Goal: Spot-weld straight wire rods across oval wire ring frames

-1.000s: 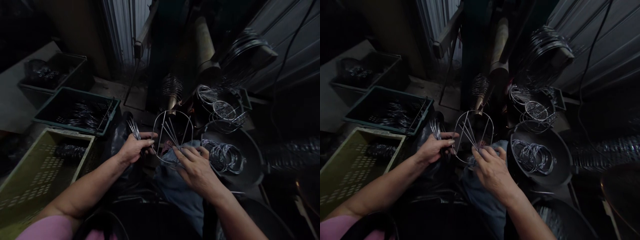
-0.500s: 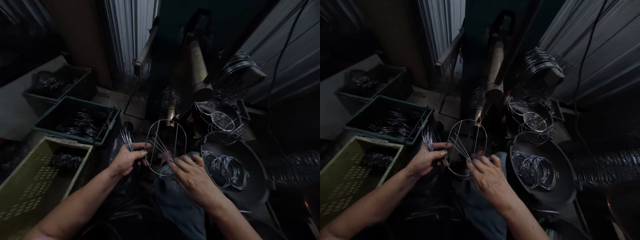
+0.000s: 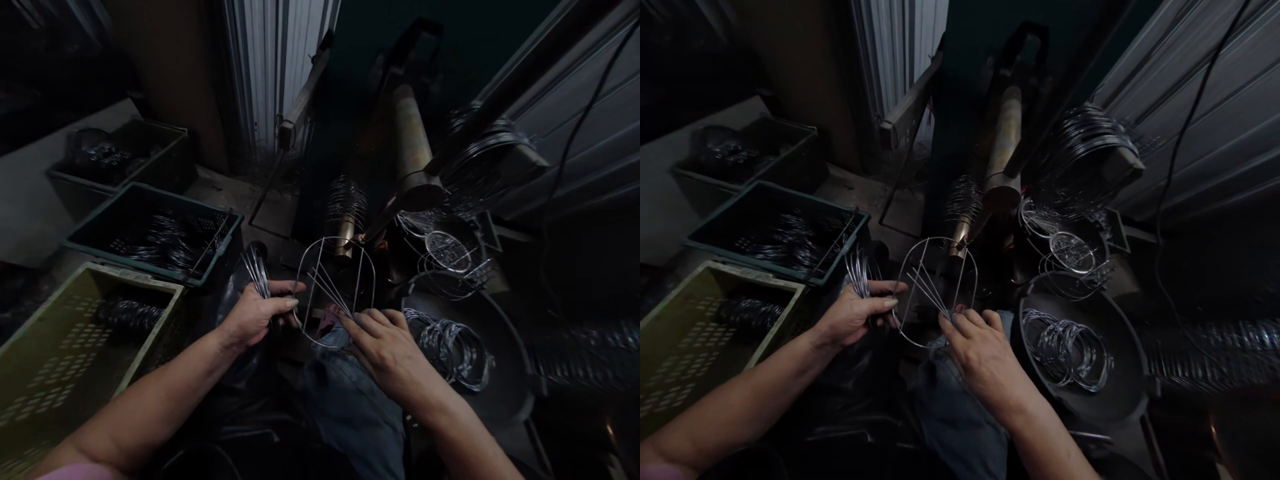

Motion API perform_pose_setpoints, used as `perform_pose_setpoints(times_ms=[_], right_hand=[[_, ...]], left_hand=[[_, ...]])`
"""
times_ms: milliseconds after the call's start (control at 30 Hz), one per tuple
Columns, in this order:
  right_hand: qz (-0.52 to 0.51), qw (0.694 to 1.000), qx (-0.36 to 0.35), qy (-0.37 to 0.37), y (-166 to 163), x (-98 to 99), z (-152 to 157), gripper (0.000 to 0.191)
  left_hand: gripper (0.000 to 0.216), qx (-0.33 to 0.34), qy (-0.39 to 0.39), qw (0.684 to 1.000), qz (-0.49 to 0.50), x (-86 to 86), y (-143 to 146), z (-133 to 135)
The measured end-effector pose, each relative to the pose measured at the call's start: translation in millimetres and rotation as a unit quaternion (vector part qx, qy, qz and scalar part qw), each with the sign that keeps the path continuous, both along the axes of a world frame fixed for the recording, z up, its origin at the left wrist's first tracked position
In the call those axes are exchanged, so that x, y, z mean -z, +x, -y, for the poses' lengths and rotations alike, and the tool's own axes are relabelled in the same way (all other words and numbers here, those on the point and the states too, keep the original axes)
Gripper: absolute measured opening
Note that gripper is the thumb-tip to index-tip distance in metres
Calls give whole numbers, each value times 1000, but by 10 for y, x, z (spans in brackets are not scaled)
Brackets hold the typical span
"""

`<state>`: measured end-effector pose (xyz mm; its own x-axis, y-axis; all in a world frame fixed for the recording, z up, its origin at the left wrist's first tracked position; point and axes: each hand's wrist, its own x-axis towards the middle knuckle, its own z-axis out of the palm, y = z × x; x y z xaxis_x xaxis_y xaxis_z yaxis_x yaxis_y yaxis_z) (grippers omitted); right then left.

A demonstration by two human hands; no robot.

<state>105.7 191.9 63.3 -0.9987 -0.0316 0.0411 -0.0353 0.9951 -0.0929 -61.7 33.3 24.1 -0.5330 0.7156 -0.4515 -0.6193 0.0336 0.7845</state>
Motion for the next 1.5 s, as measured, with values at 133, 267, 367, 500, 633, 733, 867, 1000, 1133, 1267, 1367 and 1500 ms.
perform_pose_setpoints(times_ms=[133, 267, 367, 500, 633, 733, 867, 1000, 1133, 1267, 1367, 1500], right_hand=[[13, 1000, -14, -6, -41, -36, -79, 36], [20, 999, -28, -16, -63, -76, -116, 36], [18, 999, -29, -19, -72, -112, -118, 37], [17, 999, -35, -22, -76, -152, -136, 36], [23, 998, -43, -26, -89, -181, -160, 35], [19, 999, -43, -22, -109, -183, -162, 35], [23, 999, -39, -21, -66, -227, -132, 34], [-36, 998, -38, -33, 52, -436, -45, 30], [-94, 994, -56, 6, -148, -603, 114, 30], [-38, 985, -139, 92, -799, -504, 289, 30], [41, 973, -179, 141, -1201, -430, 363, 14], [39, 974, -184, 128, -1135, -470, 379, 14]], left_hand=[[32, -6, 10, 1000, 6, -11, -18, -37], [31, -2, 13, 1000, 17, -38, -22, -39], [32, -2, 15, 1000, 9, -33, -18, -31], [33, -1, 17, 1000, 4, -5, -13, -35], [33, -1, 10, 1000, 6, -22, -6, -40], [33, 0, 11, 1000, 9, -61, 7, -40], [33, -3, 12, 1000, 21, -91, 22, -35], [30, -30, 35, 998, 50, -25, 8, 2], [28, -53, 29, 996, 66, 156, 40, 44], [25, -51, 40, 995, 74, 366, 178, 72], [25, -55, 47, 994, 86, 474, 259, 107], [30, -57, 64, 992, 92, 491, 237, 187]])
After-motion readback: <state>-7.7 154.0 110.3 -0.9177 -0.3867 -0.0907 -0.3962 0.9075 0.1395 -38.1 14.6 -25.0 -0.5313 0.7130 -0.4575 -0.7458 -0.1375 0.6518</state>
